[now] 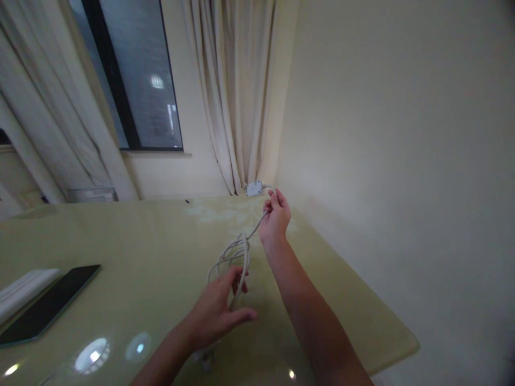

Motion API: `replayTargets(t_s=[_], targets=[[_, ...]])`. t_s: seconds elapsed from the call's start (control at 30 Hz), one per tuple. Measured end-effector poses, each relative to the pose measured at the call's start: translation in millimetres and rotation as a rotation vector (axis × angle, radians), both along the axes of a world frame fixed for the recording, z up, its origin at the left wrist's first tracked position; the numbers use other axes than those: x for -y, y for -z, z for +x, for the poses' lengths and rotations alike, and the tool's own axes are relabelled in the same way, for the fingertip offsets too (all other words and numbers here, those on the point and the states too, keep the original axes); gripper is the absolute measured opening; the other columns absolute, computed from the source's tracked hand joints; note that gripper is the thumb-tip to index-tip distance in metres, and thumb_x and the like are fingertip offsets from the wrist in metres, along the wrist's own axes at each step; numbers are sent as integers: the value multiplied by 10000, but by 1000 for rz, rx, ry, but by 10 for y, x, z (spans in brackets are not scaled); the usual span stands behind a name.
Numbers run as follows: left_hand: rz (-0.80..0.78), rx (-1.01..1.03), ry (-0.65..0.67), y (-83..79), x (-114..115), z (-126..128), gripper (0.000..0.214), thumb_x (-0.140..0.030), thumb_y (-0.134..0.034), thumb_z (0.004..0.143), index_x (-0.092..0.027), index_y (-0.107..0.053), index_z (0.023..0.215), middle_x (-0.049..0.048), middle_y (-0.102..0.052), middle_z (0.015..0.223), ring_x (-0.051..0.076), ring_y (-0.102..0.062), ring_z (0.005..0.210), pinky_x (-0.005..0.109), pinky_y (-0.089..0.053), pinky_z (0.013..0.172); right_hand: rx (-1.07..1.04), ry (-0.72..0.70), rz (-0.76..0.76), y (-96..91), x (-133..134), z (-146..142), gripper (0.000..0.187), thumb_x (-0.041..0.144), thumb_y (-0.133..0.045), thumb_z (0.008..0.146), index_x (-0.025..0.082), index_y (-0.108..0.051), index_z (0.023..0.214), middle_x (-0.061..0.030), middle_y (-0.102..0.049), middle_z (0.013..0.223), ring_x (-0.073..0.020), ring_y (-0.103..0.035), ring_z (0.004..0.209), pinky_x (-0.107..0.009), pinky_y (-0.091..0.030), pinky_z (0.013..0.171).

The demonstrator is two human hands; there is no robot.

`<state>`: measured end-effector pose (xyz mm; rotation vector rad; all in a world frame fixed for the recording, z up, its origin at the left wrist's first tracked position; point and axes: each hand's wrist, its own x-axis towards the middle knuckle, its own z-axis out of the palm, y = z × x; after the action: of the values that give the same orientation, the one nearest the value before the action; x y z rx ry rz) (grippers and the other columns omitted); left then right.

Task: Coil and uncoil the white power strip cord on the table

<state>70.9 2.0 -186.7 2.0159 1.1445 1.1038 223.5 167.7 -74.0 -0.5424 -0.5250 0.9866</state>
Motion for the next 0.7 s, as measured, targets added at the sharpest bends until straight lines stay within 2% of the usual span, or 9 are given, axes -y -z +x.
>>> replayTargets(t_s=[0.07, 0.17, 0.27, 0.37, 0.47, 0.57, 0.63, 0.7], targets=[[-117, 6, -14, 25, -54, 51, 411, -527, -724, 898, -274, -690, 1220, 68, -730, 787, 256, -683, 639, 361, -548, 592, 6, -28, -9, 16, -58, 68, 243, 236, -776, 875, 179, -704, 1101, -36, -754, 1025, -62, -551, 629, -183, -452, 541], [-217, 180, -201, -69, -371, -86, 368, -543, -536, 978, -246, -680, 1140, 8, -677, 706, 167, -534, 412, 294, -429, 423, 33, -72, -23, -2, -106, 190, 249, 233, -805, 863, 188, -703, 1085, -13, -754, 969, -56, -580, 628, -167, -440, 529], [-139, 285, -537, -309, -827, -426, 420, -569, -552, 893, -217, -687, 1079, -12, -642, 732, 118, -430, 419, 246, -325, 405, 15, -102, -35, -49, -93, 248, 265, 198, -804, 844, 192, -716, 1094, -6, -769, 965, -55, -607, 639, -157, -433, 525], [-128, 307, -731, -460, -1208, -760, 400, -509, -496, 875, -184, -662, 1039, 7, -615, 767, 121, -414, 479, 247, -330, 454, 4, -117, 9, -87, -44, 236, 300, 207, -794, 832, 194, -725, 1123, -28, -793, 1056, -58, -624, 664, -162, -447, 540], [-111, 284, -862, -398, -1403, -956, 315, -399, -496, 834, -186, -637, 1019, 42, -618, 796, 181, -513, 588, 301, -430, 556, 71, -110, 83, -106, 0, 216, 335, 269, -793, 833, 197, -732, 1155, -55, -796, 1133, -67, -620, 685, -184, -463, 576], [-76, 212, -896, -253, -1442, -1016, 254, -320, -547, 772, -192, -641, 970, 113, -654, 852, 290, -644, 844, 419, -526, 785, 101, -97, 118, -125, 35, 205, 332, 265, -764, 843, 189, -740, 1165, -76, -788, 1166, -73, -599, 690, -205, -471, 612], [-39, 157, -896, -197, -1430, -980, 254, -316, -576, 761, -181, -650, 963, 202, -679, 1005, 376, -636, 1112, 512, -499, 967, 97, -89, 128, -140, 57, 185, 320, 243, -739, 849, 185, -743, 1163, -82, -785, 1171, -76, -584, 688, -218, -481, 635], [-9, 102, -839, -181, -1415, -869, 270, -353, -577, 801, -177, -660, 988, 253, -667, 1172, 407, -571, 1283, 547, -445, 1068, 93, -84, 145, -152, 76, 154, 312, 230, -725, 851, 183, -743, 1159, -80, -786, 1157, -79, -572, 685, -225, -485, 650]])
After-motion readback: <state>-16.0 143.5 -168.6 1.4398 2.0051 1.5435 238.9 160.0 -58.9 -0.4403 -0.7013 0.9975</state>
